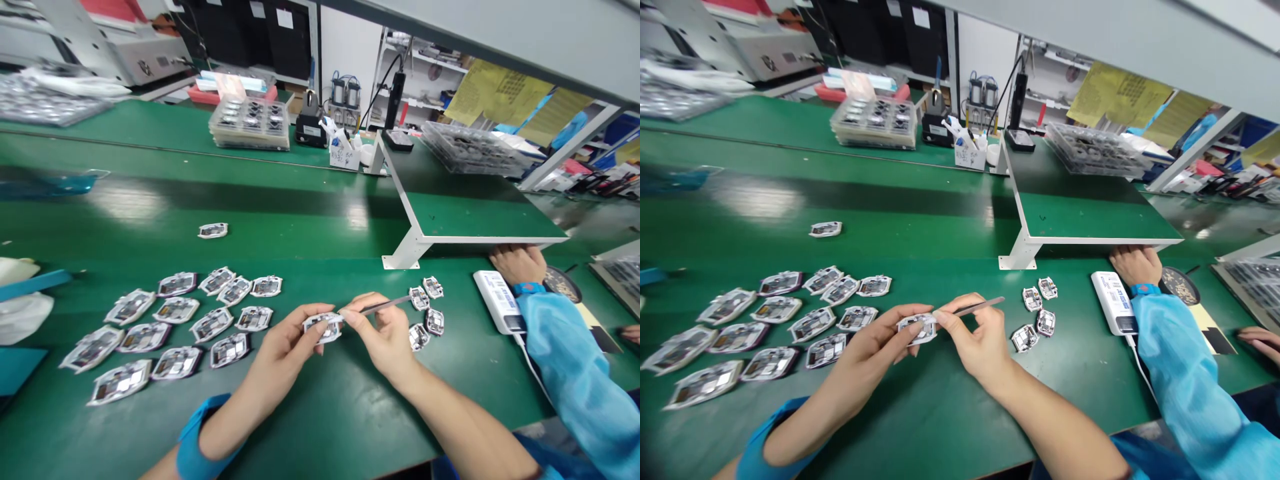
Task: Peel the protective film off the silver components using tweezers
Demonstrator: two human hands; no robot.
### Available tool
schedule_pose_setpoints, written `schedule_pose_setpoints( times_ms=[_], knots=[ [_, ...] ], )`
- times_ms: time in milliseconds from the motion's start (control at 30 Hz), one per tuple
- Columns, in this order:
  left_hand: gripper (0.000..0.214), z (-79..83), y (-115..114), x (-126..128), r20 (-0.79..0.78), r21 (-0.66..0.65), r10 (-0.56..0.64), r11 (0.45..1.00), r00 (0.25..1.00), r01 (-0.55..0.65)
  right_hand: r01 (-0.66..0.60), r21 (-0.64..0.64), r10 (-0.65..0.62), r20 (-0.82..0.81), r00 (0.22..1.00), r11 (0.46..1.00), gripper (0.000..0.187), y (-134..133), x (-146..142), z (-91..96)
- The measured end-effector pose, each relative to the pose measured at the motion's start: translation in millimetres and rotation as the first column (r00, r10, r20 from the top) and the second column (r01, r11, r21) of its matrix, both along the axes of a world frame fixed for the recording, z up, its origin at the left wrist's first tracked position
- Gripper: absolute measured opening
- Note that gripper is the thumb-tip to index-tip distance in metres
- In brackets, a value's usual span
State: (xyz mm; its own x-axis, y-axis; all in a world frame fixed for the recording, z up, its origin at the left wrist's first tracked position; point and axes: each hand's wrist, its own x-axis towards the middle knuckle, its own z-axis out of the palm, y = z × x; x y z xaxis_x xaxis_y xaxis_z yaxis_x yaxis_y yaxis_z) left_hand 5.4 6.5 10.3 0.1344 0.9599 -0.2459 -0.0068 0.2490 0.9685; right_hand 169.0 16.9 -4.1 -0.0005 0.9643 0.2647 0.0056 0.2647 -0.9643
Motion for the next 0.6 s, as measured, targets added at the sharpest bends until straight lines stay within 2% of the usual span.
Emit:
schedule_pose_setpoints(
  times_ms=[233, 367, 600],
  knots=[
    [0.04, -6.9, 0.7, 0.4, 0.035, -0.05, 0.035, 0.998, 0.999, -0.034, 0.005, 0.101, -0.017, 0.119, 0.993, 0.995, 0.006, -3.4, -1.5, 4.5],
    [0.037, -4.2, 0.2, -1.4, 0.09, -0.142, 0.033, 0.99, 0.995, -0.02, 0.008, 0.076, -0.012, 0.06, 0.998, 0.997, 0.002, -0.2, 1.7, 5.1],
    [0.034, 0.5, -3.1, -1.1, 0.176, -0.151, 0.028, 0.989, 0.984, -0.001, -0.036, -0.045, 0.037, 0.03, 0.999, 0.998, 0.006, 0.4, 0.9, 5.9]
  ],
)
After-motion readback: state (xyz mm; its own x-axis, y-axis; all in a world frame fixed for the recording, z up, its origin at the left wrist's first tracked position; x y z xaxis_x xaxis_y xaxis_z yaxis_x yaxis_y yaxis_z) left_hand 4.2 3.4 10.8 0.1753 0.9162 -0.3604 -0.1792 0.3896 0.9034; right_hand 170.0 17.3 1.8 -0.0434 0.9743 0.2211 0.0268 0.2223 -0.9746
